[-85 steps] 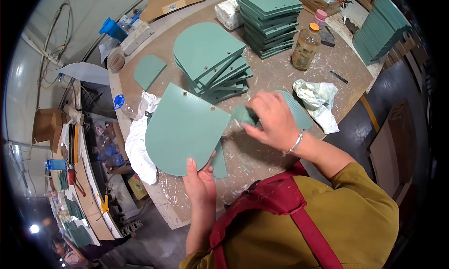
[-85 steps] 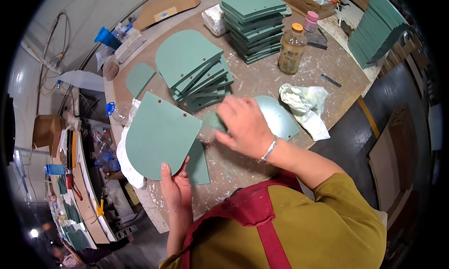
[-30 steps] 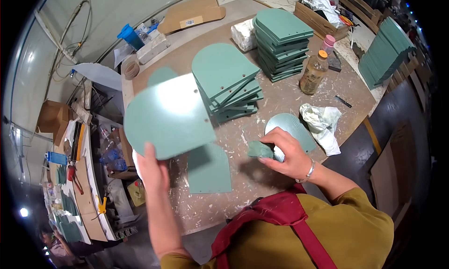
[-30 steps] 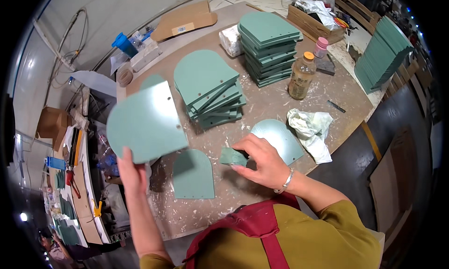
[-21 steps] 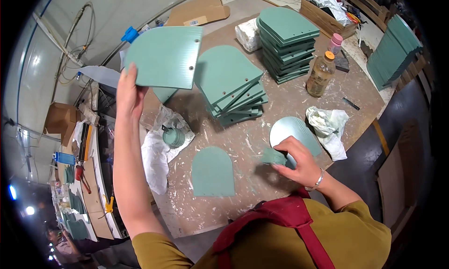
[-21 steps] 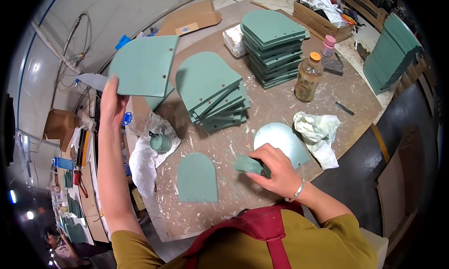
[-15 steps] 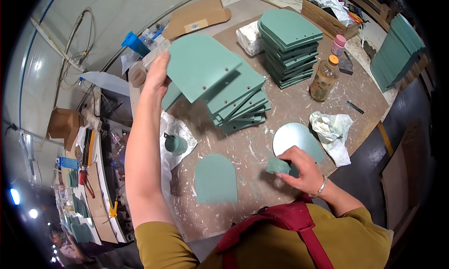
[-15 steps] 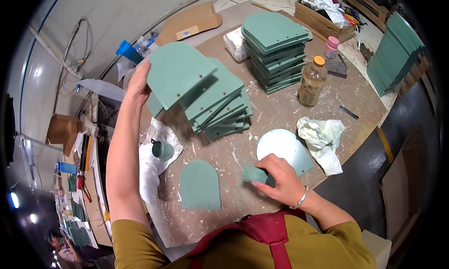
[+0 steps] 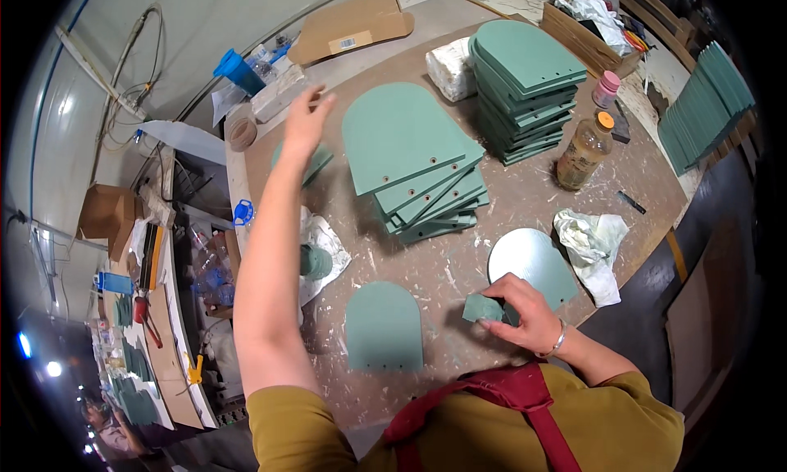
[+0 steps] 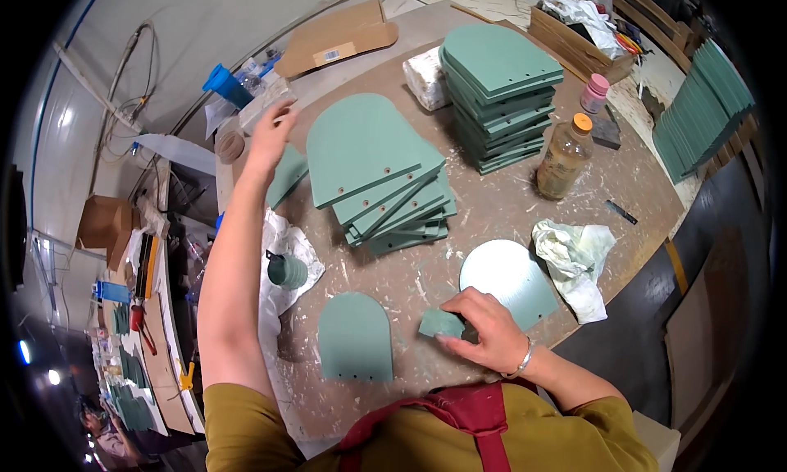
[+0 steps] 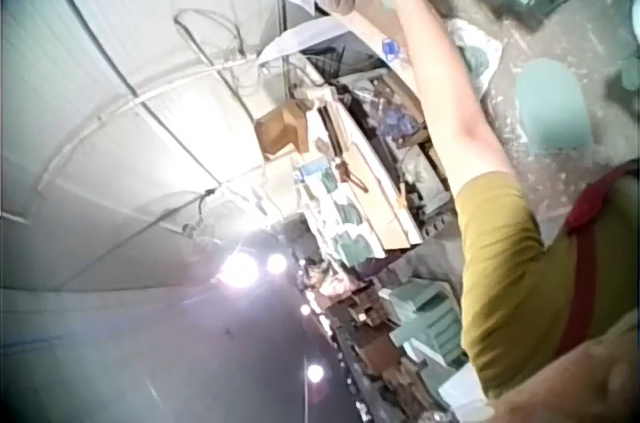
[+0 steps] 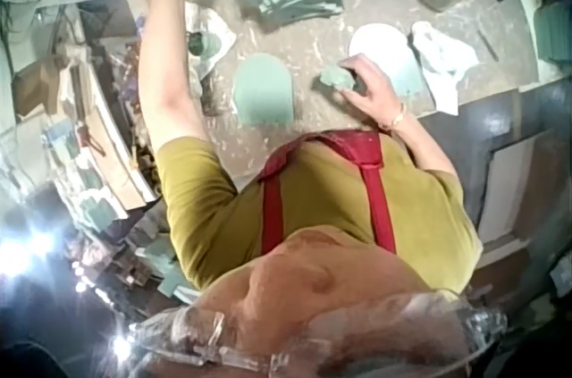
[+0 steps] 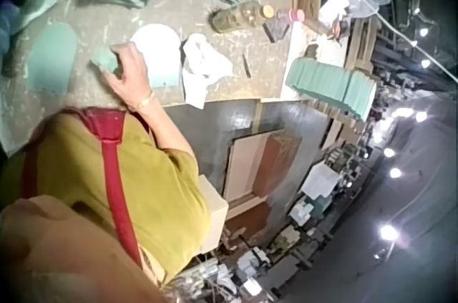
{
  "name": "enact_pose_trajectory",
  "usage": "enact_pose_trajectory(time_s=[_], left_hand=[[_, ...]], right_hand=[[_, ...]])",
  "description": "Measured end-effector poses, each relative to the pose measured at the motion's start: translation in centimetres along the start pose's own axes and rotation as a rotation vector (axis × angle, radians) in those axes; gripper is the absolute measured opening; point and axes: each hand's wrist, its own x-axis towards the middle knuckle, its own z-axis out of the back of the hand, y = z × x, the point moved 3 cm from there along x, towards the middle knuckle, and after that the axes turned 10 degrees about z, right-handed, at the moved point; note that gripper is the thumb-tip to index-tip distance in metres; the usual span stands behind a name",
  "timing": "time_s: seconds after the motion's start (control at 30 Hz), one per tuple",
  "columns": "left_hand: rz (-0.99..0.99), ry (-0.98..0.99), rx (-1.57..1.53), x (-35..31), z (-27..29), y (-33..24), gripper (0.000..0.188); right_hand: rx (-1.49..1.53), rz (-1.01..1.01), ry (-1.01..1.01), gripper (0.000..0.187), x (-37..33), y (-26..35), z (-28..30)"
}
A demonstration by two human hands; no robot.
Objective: The person cleans green curved components by wiping them with a white cloth, occasionally applying a liquid from a bottle to the cloth.
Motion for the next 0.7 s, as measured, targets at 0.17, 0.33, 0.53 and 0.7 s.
enact_pose_trajectory(time_s=[0.17,0.33,0.53,0.7], left_hand=[[0.031,-0.105,-0.064,-7.1,7.0,0.2,0.024],[0.161,-0.165,-0.3,-19.0,10.5,3.6,0.022],[0.48,-0.348,-0.308,-34.0,12.6,8.9,0.02],[0.638,-0.378,-0.307,-44.3,11.4,12.8,0.019]], right_hand=[[0.225,-0.156,0.035,0.035,-0.8,-0.6,-1.2],[0.619,-0.493,0.058,0.035,-0.3,-1.7,-4.2],[0.93,-0.639,0.087,0.034,1.5,-1.7,-6.9],[0.952,-0.721,0.098,0.029,2.7,-4.0,-7.8]])
